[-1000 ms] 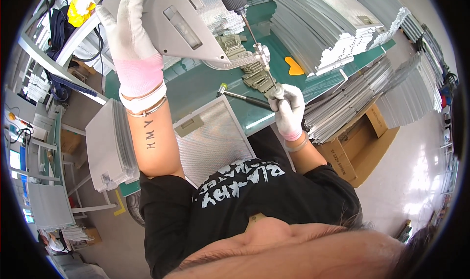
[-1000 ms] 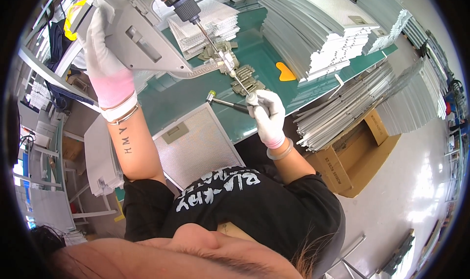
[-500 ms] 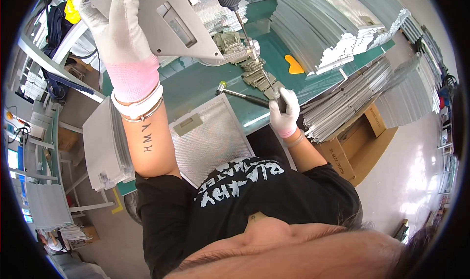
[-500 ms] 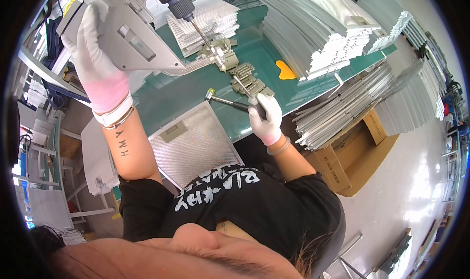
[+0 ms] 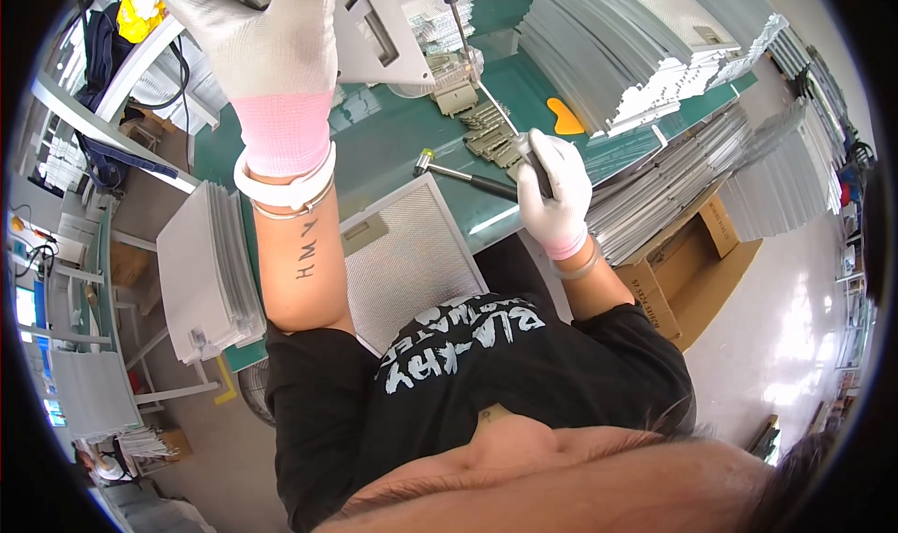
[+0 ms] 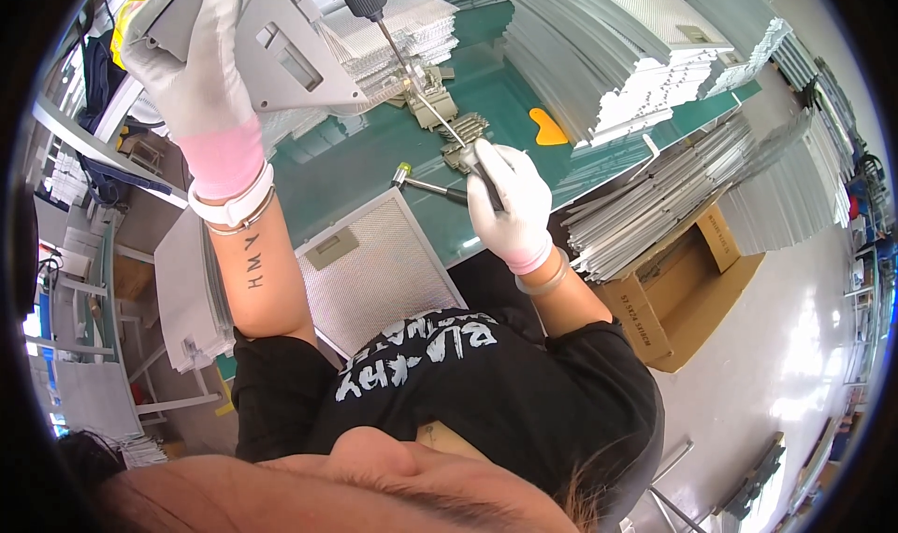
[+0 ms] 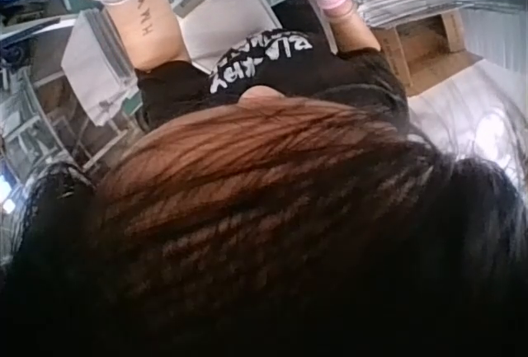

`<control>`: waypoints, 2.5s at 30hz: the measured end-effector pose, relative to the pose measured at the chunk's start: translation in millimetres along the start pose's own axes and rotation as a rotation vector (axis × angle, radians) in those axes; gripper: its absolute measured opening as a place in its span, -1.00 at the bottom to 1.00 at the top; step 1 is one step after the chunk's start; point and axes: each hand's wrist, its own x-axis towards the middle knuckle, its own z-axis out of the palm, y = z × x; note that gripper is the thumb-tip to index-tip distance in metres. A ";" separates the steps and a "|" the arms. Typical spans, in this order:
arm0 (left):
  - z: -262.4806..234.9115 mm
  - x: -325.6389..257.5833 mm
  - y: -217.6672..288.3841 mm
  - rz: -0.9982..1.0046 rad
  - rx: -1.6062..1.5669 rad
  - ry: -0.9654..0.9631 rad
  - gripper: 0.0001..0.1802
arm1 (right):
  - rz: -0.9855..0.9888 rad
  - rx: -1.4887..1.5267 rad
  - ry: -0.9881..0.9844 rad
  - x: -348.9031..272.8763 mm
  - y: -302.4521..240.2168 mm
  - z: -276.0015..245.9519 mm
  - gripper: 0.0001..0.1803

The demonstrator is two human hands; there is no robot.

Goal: Assembling metal mesh filters by fitting components into frames and securing them with a mallet and electric screwdriver.

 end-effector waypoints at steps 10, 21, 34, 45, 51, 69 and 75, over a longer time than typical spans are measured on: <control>1.0 -2.2 2.8 -0.057 0.065 0.065 -0.26 | -0.003 0.077 -0.032 0.1 -2.5 4.8 -0.58; -15.4 2.9 -16.4 0.044 0.110 -0.010 -0.39 | 0.842 1.063 -0.189 -7.0 -7.5 33.2 -0.64; -14.9 1.7 -12.7 0.068 0.146 -0.047 -0.56 | 0.978 1.598 -0.294 -8.8 -17.8 51.5 -0.62; -64.1 21.0 -33.4 0.708 1.008 -0.387 -0.54 | 0.105 0.472 -0.427 -1.3 -3.5 37.6 -0.77; -62.3 19.9 -42.5 0.572 0.844 -0.322 -0.49 | 0.696 0.864 -0.465 -6.0 -11.4 30.3 -0.77; -60.8 19.9 -43.7 0.473 0.701 -0.365 -0.53 | 0.914 1.083 -0.500 -2.1 -5.7 33.5 -0.79; -64.0 24.1 -43.0 0.614 0.821 -0.332 -0.57 | 0.545 0.750 -0.505 -10.8 -5.5 25.1 -0.75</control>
